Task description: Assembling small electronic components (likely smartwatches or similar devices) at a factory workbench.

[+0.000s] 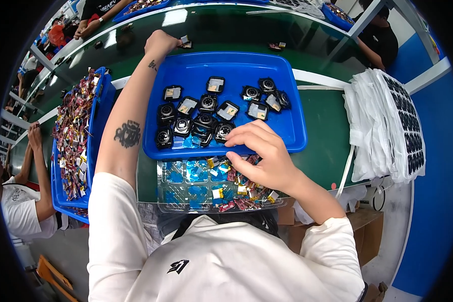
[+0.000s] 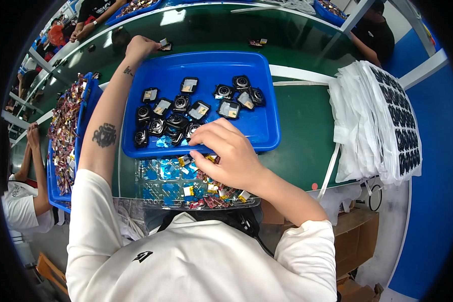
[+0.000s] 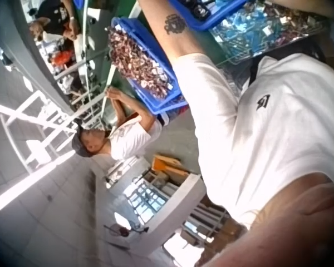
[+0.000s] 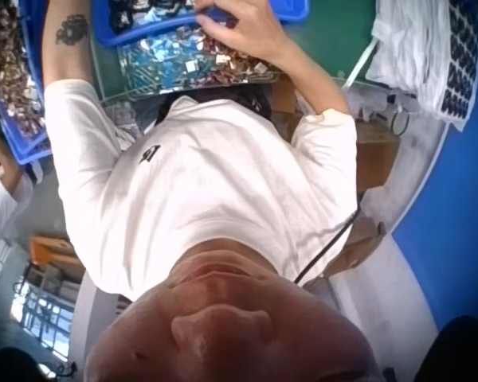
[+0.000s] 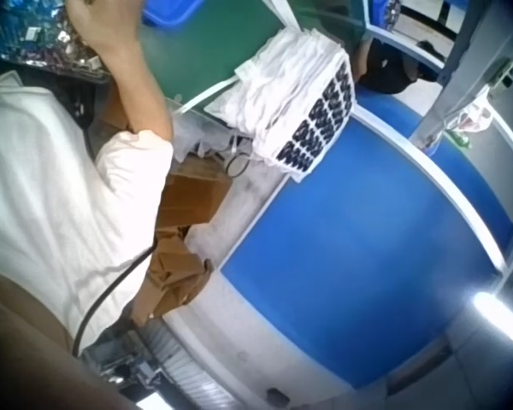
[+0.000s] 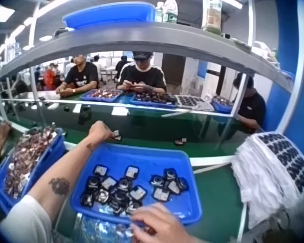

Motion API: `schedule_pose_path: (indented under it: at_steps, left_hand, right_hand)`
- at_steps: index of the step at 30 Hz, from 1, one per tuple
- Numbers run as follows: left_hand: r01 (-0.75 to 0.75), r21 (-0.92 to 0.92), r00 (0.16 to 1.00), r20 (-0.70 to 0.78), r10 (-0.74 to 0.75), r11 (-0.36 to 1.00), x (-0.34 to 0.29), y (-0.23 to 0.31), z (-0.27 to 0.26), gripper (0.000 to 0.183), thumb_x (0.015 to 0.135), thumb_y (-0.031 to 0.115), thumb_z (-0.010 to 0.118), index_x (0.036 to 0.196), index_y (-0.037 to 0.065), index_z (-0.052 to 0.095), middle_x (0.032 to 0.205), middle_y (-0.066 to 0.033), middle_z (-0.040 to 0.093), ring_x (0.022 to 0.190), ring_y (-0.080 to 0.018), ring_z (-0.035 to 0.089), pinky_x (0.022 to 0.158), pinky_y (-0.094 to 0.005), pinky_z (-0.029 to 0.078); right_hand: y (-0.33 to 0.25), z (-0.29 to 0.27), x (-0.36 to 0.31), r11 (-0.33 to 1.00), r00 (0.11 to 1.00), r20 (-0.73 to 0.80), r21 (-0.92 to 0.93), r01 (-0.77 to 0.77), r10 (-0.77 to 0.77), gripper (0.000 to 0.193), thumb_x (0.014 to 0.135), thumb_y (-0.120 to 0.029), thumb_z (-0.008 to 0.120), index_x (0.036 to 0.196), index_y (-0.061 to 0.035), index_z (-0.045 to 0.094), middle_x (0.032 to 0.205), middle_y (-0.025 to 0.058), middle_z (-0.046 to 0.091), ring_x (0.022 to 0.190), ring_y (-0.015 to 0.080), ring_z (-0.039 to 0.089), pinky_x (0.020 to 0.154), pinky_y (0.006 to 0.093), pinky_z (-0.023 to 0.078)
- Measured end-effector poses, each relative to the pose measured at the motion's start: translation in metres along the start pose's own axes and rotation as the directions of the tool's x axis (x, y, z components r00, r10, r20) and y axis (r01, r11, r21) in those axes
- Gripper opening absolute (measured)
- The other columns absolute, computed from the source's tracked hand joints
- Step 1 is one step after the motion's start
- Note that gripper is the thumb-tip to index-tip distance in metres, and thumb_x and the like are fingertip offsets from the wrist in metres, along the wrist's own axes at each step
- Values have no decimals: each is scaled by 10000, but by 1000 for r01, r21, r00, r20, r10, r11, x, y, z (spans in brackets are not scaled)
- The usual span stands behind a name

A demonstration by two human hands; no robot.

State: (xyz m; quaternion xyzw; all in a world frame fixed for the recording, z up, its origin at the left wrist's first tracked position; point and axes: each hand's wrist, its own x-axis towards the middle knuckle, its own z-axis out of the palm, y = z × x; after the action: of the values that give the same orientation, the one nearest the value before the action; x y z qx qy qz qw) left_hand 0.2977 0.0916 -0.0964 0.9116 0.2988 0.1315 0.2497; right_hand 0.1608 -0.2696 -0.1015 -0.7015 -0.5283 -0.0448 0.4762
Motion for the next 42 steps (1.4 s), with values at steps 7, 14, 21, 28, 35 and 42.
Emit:
schedule_pose_path:
  at_steps: [7, 14, 21, 28, 35, 42]
  left_hand:
    - [36, 180, 998, 53, -46, 983, -13, -9, -4, 424, 729, 445, 725, 931, 72, 726, 923, -125, 706, 917, -283, 678, 789, -386, 522]
    - [-501, 48, 858, -105, 504, 864, -154, 36, -63, 283, 836, 297, 661, 915, 28, 697, 771, -89, 692, 737, -162, 665, 660, -288, 499]
    - [-612, -373, 743, 32, 669, 697, -295, 12, -60, 118, 693, 26, 760, 752, 9, 660, 710, -78, 637, 619, -175, 564, 536, -271, 410]
    - [-479, -55, 876, 36, 481, 876, -333, 5, -28, 128, 721, 149, 765, 801, 70, 703, 589, -42, 594, 518, -210, 558, 492, -317, 438]
    - [-406, -158, 908, 43, 417, 900, -335, 9, -26, 91, 722, 115, 743, 779, 61, 698, 590, -40, 602, 524, -191, 575, 517, -307, 440]
    - [-437, -405, 884, -31, 466, 803, -342, 7, -28, 120, 676, 48, 769, 768, 50, 692, 591, -25, 599, 540, -163, 577, 519, -274, 418]
  right_hand:
    - [2, -2, -2, 984, 986, 159, -163, 79, -52, 145, 657, -93, 722, 765, -56, 633, 1093, 81, 615, 1030, 281, 561, 817, 384, 471]
    - [-5, 9, -7, 936, 961, 270, -318, 150, -62, 205, 676, -157, 745, 864, -87, 705, 1267, 78, 558, 1175, 271, 494, 907, 403, 407]
    - [-5, 5, -6, 960, 957, 288, -255, 116, -39, 182, 676, -205, 755, 741, -59, 668, 1236, 83, 565, 1211, 258, 461, 988, 436, 347]
    - [-5, 5, -2, 965, 956, 288, -232, 125, -55, 162, 679, -171, 740, 722, -64, 625, 1202, 84, 583, 1175, 264, 492, 953, 436, 372]
    - [-3, 6, -4, 985, 980, 198, -164, 59, -25, 167, 698, -183, 742, 773, -64, 654, 1183, 80, 597, 1149, 284, 503, 933, 429, 377]
    - [-8, -4, 4, 998, 979, 201, 65, 8, -21, 177, 684, -105, 774, 828, -55, 685, 1120, 99, 649, 1119, 283, 545, 908, 398, 417]
